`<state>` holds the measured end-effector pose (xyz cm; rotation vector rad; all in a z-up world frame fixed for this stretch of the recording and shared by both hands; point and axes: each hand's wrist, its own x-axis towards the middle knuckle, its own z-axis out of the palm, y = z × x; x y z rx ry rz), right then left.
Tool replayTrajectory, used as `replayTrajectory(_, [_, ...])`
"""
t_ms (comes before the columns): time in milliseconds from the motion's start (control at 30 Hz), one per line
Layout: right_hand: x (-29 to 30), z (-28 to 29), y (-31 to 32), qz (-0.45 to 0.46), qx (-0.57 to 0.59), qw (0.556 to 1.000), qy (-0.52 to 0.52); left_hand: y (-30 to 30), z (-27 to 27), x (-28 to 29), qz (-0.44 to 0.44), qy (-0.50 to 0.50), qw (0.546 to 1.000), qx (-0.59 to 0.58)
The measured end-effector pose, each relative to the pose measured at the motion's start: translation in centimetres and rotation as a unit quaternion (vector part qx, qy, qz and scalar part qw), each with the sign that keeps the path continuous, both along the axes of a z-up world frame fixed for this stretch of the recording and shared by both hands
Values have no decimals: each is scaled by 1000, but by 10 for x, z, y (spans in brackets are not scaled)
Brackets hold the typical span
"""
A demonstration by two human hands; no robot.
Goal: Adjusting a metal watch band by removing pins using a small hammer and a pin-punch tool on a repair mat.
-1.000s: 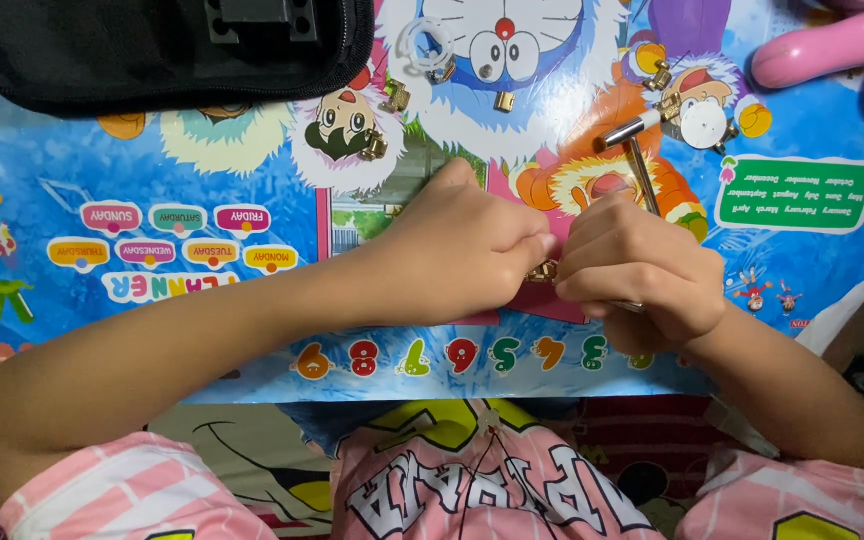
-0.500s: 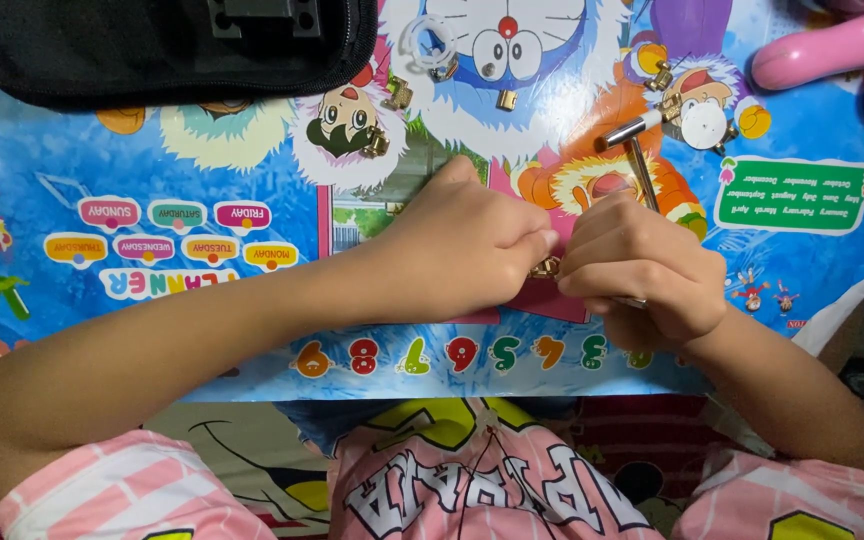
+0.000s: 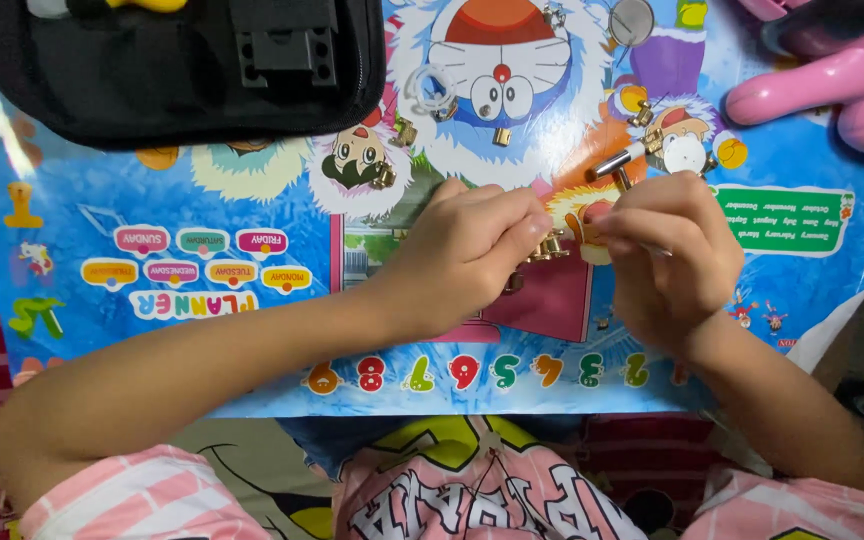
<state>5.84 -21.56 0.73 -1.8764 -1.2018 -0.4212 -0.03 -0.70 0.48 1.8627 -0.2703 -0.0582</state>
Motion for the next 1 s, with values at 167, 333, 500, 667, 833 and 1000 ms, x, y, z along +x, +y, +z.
replayTrajectory(167, [7, -3, 0, -92, -155, 984, 9, 9, 11, 0, 50, 28, 997, -55])
replayTrajectory(333, [2, 11, 0, -89, -151, 984, 37, 7, -3, 4, 62, -110, 991, 32])
replayTrajectory(500, [7, 10, 4, 56, -119, 988, 85, 4, -4, 1, 13, -257, 962, 87])
replayTrajectory(667, [3, 22, 1, 84, -110, 982, 129, 4, -4, 1, 40, -258, 959, 110])
replayTrajectory(833, [2, 0, -6, 86, -179, 976, 90, 2, -6, 0, 39, -274, 954, 112])
replayTrajectory(1000, [2, 11, -12, 74, -186, 933, 300, 3, -11, 3, 6, -255, 964, 72])
